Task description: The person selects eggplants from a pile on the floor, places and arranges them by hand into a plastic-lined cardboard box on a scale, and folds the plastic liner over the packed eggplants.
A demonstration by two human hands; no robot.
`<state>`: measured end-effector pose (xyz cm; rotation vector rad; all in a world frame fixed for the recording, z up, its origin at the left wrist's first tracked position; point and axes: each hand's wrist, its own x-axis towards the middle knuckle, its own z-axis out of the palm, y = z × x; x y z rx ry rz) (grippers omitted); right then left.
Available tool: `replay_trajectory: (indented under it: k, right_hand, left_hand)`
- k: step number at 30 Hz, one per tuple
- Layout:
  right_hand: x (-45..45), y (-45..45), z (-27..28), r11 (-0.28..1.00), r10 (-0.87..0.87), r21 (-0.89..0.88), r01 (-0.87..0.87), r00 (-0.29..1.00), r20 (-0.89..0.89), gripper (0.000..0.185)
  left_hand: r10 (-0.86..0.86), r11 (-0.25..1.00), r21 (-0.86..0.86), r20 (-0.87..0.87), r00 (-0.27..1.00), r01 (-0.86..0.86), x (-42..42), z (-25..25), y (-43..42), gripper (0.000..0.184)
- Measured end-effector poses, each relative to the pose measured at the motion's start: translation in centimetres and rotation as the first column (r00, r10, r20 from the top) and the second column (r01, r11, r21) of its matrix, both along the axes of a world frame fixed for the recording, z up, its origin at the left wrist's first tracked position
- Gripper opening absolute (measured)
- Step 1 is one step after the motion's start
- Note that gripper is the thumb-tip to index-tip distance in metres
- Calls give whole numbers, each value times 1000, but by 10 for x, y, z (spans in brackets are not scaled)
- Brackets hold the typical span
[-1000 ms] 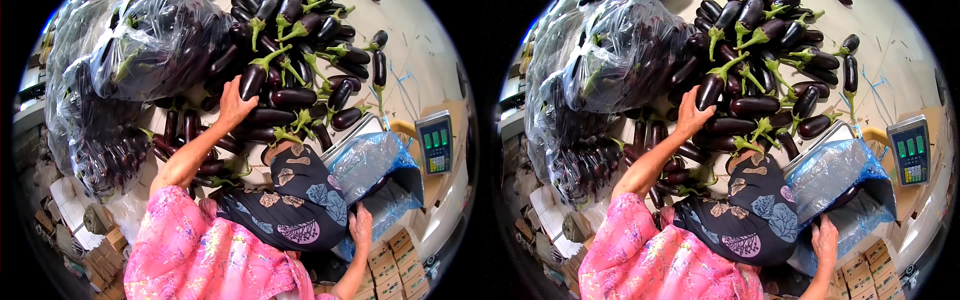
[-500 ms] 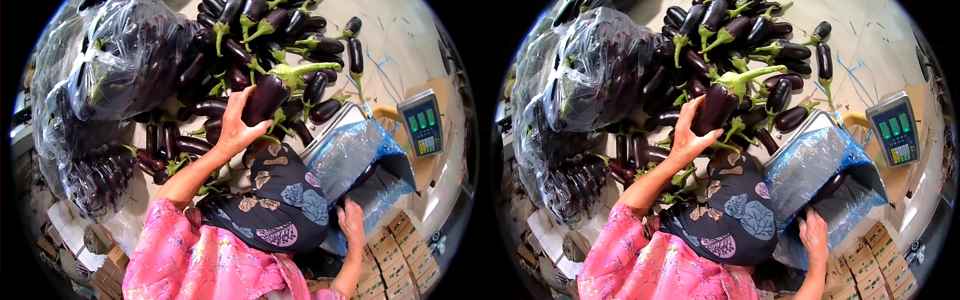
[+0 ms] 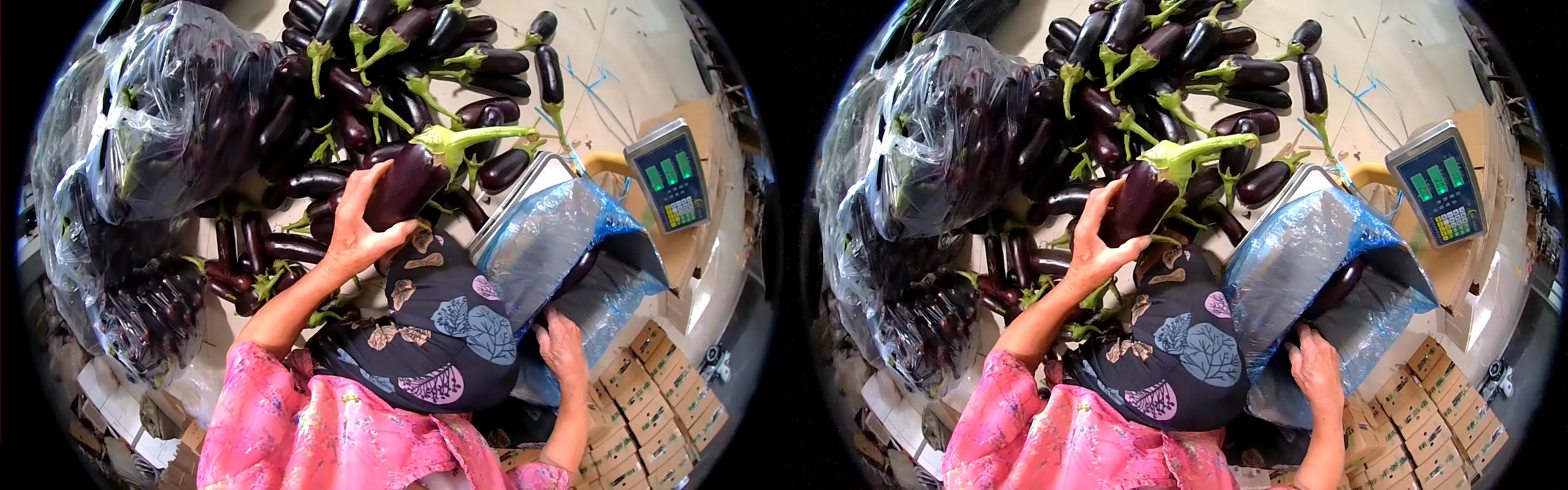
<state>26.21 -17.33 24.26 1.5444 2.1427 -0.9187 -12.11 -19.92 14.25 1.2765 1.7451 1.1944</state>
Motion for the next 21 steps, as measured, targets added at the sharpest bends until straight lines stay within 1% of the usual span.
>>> replay_trajectory:
  k: [3, 4, 5, 6, 7, 9, 11, 12, 13, 15, 17, 19, 21]
  right_hand:
    - [-2, 1, 1, 1000, -9, 13, 9, 1000, -15, 31]
    - [-2, 1, 0, 1000, -15, 10, 15, 1000, -4, 31]
    - [-1, 1, -1, 1000, -18, 3, 18, 1000, 4, 31]
    - [-1, 0, -2, 1000, -17, -10, 17, 1000, 10, 31]
    - [1, 0, -4, 1000, 4, 12, -4, 1000, -24, 31]
    - [2, -1, -5, 1000, -3, -6, 3, 1000, -17, 32]
    - [5, -2, -5, 1000, -1, 14, 2, 999, -49, 32]
    - [5, -3, -5, 1000, -5, 26, 7, 998, -66, 31]
    - [5, -4, -6, 999, -10, 37, 13, 996, -91, 29]
    - [4, -5, -6, 998, -22, 60, 31, 990, -137, 24]
    - [3, -5, -7, 997, 0, 81, 11, 990, -142, 25]
    - [1, -3, -8, 995, 34, 103, -18, 988, -154, 26]
    - [8, -4, -15, 994, 58, 106, -42, 986, -154, 28]
  left_hand:
    - [-6, 993, -115, 190, 982, 29, -2, -3, 3, 79]
    - [32, 988, -151, 339, 940, 21, -4, 5, 12, 77]
    - [60, 964, -257, 431, 901, 59, -8, 15, 23, 81]
    - [24, 967, -236, 462, 886, 97, -16, 12, 36, 77]
    - [-10, 967, -217, 492, 871, 134, -27, 6, 50, 74]
    - [21, 979, -179, 577, 817, 102, -45, -4, 78, 64]
    - [21, 987, -156, 338, 941, 34, -66, 14, 92, 55]
    - [35, 998, -62, 361, 932, -14, -77, 2, 92, 49]
    - [79, 996, -55, 372, 925, -63, -87, 7, 86, 44]
    - [232, 973, -102, 437, 869, -209, -102, 3, 58, 41]
    - [386, 920, -229, 412, 825, -317, -116, -13, 22, 38]
    - [457, 878, -318, 328, 827, -359, -130, -39, -25, 36]
    - [494, 843, -371, 247, 834, -389, -119, -48, -62, 34]
